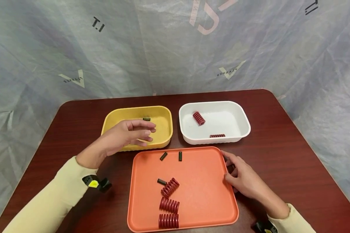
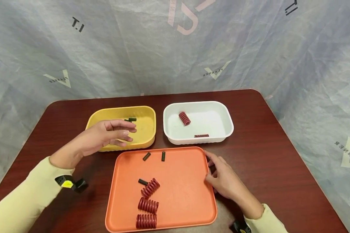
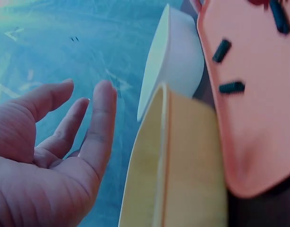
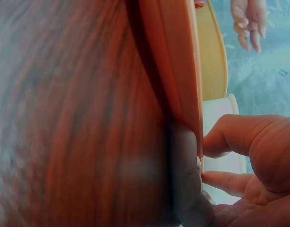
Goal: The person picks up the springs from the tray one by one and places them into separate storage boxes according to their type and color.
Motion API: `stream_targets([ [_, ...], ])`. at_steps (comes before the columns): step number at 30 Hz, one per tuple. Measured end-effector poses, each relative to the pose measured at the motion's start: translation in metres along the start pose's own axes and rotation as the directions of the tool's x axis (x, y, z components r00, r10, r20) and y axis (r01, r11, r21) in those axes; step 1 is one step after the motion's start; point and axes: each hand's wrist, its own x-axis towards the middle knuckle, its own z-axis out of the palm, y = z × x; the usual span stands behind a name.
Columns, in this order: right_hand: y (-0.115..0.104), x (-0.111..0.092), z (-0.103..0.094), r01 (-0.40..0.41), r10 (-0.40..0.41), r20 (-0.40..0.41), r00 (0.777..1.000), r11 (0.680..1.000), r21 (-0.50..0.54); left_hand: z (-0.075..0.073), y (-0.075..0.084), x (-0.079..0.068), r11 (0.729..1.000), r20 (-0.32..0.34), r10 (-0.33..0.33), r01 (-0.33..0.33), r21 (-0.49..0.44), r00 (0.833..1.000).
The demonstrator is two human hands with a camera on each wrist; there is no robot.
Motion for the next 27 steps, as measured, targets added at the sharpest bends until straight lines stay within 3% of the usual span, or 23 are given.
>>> stream_targets([
  [11,0.000,-0.001,0.001,0.001,-0.001,0.000,1.000,1.000,0.007,0.029,-0.029,-0.020,0.994,0.091,0.016,-0.006,-0.108,0.996],
  [20,0.000,-0.002,0.000,-0.004,0.004,-0.004,1.000,1.000,0.001,0.043,-0.055,-0.022,0.985,0.094,-0.054,0.068,-0.158,0.994],
  [27,0.000,0.000,0.000,-0.018,0.018,0.001,1.000,1.000,-0.018,0.052,-0.071,-0.019,0.977,0.075,-0.069,0.083,-0.198,0.995],
])
